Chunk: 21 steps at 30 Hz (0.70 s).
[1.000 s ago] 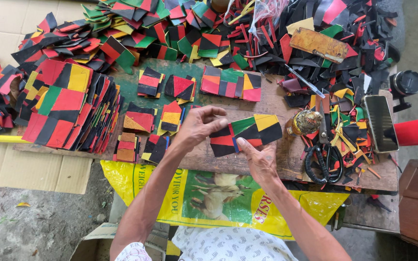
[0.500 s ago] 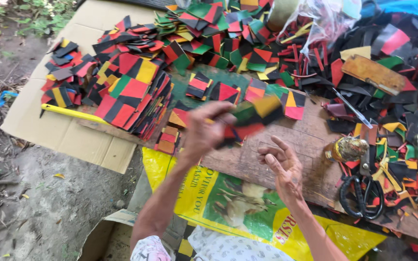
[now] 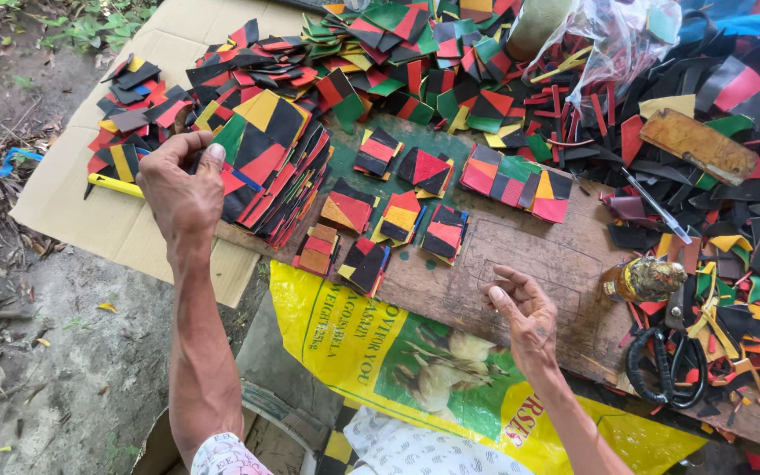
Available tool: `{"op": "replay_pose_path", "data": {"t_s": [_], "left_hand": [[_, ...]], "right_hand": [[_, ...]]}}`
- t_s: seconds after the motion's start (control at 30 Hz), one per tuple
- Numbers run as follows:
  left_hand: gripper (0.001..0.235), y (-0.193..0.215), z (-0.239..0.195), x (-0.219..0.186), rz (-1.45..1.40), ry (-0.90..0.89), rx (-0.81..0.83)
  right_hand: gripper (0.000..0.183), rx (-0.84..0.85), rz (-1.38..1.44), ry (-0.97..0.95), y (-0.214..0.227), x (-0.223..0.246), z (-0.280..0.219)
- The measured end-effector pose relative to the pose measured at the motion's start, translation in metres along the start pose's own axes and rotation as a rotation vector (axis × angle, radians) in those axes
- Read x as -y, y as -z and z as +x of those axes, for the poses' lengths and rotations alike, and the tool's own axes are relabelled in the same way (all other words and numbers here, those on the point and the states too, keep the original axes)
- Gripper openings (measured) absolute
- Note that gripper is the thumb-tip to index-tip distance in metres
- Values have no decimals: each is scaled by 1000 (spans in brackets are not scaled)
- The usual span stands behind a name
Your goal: The person assembles small, multi-colored leather patches by hand, aligning and pressing the edges together. They handle each patch individually, occasionally turning them over and stacking completed units on the table.
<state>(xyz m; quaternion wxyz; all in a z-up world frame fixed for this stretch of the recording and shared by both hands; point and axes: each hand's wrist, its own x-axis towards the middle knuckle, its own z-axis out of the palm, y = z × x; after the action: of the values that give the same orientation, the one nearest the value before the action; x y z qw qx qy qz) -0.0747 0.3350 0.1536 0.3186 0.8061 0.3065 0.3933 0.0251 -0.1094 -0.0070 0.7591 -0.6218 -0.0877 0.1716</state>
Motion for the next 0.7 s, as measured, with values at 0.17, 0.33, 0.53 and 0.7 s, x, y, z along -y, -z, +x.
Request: {"op": "replay_pose_path", "data": {"t_s": [0.17, 0.33, 0.53, 0.7], "left_hand": [[53, 2, -11, -9, 312, -231, 20], [130, -6, -12, -22, 610, -431, 183], [121, -6, -13, -38, 490, -192, 376], [85, -2, -29, -54, 358, -613, 23]], "right_hand": [[39, -7, -21, 6, 1, 1, -1], [39, -7, -6, -2, 0, 3, 0], [39, -2, 0, -1, 4, 1, -1], [33, -53, -15, -15, 16, -15, 1]]}}
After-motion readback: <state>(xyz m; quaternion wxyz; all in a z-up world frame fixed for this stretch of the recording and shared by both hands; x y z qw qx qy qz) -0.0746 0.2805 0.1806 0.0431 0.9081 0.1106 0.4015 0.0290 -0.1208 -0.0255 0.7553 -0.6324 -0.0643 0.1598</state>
